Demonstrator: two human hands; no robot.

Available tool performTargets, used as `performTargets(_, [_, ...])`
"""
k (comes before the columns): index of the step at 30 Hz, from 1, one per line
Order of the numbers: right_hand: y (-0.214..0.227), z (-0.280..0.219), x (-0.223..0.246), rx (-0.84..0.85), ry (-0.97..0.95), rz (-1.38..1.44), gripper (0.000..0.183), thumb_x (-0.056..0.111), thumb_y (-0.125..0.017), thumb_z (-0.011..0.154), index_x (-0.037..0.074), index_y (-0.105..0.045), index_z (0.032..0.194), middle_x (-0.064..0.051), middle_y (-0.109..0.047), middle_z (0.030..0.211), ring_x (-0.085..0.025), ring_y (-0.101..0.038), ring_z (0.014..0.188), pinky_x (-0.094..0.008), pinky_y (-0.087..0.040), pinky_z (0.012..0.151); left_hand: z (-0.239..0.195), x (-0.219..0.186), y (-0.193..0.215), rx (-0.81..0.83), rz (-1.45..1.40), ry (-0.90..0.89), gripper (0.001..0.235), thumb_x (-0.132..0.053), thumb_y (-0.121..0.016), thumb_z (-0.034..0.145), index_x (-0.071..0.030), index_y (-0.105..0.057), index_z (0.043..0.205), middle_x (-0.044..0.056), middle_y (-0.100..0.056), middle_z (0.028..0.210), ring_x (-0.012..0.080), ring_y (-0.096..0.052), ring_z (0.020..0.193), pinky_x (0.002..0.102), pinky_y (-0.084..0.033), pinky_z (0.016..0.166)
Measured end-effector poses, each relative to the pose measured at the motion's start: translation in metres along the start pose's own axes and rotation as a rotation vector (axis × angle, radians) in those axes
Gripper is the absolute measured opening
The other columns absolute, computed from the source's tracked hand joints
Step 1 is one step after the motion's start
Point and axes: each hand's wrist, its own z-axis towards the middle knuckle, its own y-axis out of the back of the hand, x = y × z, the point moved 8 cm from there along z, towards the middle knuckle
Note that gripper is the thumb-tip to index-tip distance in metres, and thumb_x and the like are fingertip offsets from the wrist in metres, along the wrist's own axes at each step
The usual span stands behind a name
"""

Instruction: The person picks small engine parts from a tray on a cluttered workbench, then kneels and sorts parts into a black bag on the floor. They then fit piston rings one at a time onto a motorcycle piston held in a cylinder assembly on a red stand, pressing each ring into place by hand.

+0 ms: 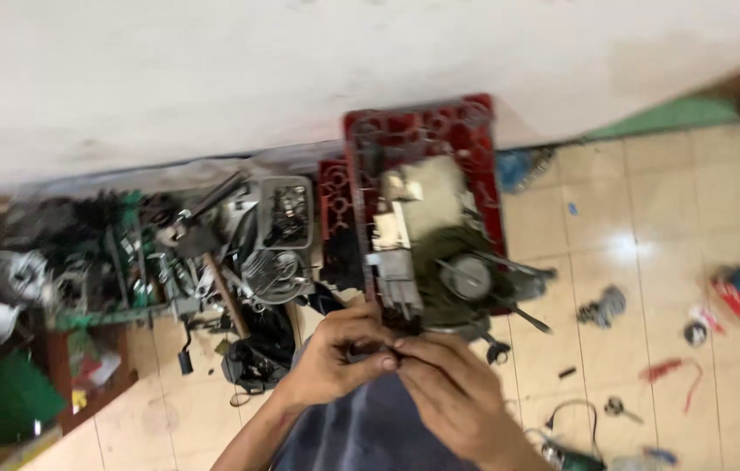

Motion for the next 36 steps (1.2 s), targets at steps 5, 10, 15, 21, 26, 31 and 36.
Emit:
performTargets(5, [-0.114, 0.003, -0.027, 0.169, -0.227, 0.159, 0.018, 0.001, -0.077, 0.084, -0.003, -0.068, 0.099, -0.013, -0.07, 0.105, -0.03, -0.071, 0.095, -0.04, -0.059, 0.08, -0.066, 0.1, 0.06, -0.307, -0.052, 0.258, 0.015, -0.013, -0.079, 0.088, 0.0, -0.077, 0.096, 0.003, -0.061, 0.082, 0.0108, -0.052, 0.071, 0.029, -0.041, 0.061])
performTargets(10, [-0.272, -0.031, -0.1, 0.436, -0.685, 0.384, 0.018, 0.006, -0.074, 0.087, 0.0, -0.065, 0.102, -0.013, -0.067, 0.097, -0.026, -0.073, 0.08, -0.037, -0.059, 0.071, -0.121, 0.207, 0.11, -0.639, 0.104, 0.546, 0.017, -0.016, -0.074, 0.092, 0.001, -0.074, 0.096, 0.006, -0.069, 0.076, 0.0107, -0.057, 0.069, 0.029, -0.049, 0.064])
performTargets(15, [-0.414, -0.063, -0.202, 0.343, -0.883, 0.459, 0.014, 0.005, -0.08, 0.082, 0.001, -0.073, 0.093, -0.009, -0.078, 0.083, -0.018, -0.075, 0.076, -0.032, -0.059, 0.071, -0.13, 0.324, 0.17, -0.933, 0.219, 0.588, 0.021, -0.017, -0.069, 0.093, 0.002, -0.074, 0.101, 0.01, -0.073, 0.085, 0.0157, -0.068, 0.076, 0.03, -0.054, 0.072])
performTargets(21, [-0.476, -0.041, -0.274, 0.164, -0.86, 0.416, 0.02, 0.006, -0.08, 0.081, 0.003, -0.076, 0.101, -0.006, -0.079, 0.087, -0.012, -0.072, 0.077, -0.029, -0.058, 0.074, -0.104, 0.334, 0.223, -0.945, 0.06, 0.487, 0.026, -0.011, -0.054, 0.099, 0.0, -0.07, 0.115, 0.013, -0.076, 0.099, 0.0169, -0.068, 0.088, 0.032, -0.053, 0.081])
performTargets(26, [-0.487, -0.025, -0.314, 0.243, -0.902, 0.203, 0.019, 0.008, -0.078, 0.086, 0.005, -0.079, 0.105, -0.009, -0.078, 0.084, -0.015, -0.07, 0.075, -0.03, -0.056, 0.071, -0.124, 0.355, 0.226, -0.852, 0.056, 0.556, 0.032, -0.011, -0.046, 0.1, -0.002, -0.071, 0.119, 0.014, -0.075, 0.097, 0.0199, -0.064, 0.085, 0.033, -0.051, 0.079])
performTargets(31, [-0.494, 0.024, -0.304, 0.16, -0.735, 0.16, 0.021, 0.009, -0.071, 0.092, 0.005, -0.076, 0.112, -0.006, -0.079, 0.093, -0.014, -0.076, 0.08, -0.03, -0.059, 0.076, -0.151, 0.383, 0.212, -0.854, 0.084, 0.433, 0.029, -0.008, -0.046, 0.101, -0.001, -0.071, 0.114, 0.008, -0.076, 0.098, 0.014, -0.069, 0.088, 0.03, -0.052, 0.082])
performTargets(36, [-0.529, 0.062, -0.268, 0.376, -0.203, -0.539, 0.057, 0.025, -0.086, 0.056, 0.007, -0.075, 0.109, -0.015, -0.073, 0.092, -0.036, -0.072, 0.088, -0.052, -0.055, 0.072, -0.186, 0.434, 0.171, -0.822, -0.369, 0.835, 0.026, -0.01, -0.046, 0.096, -0.004, -0.068, 0.109, 0.002, -0.067, 0.083, 0.0089, -0.056, 0.058, 0.03, -0.052, 0.052])
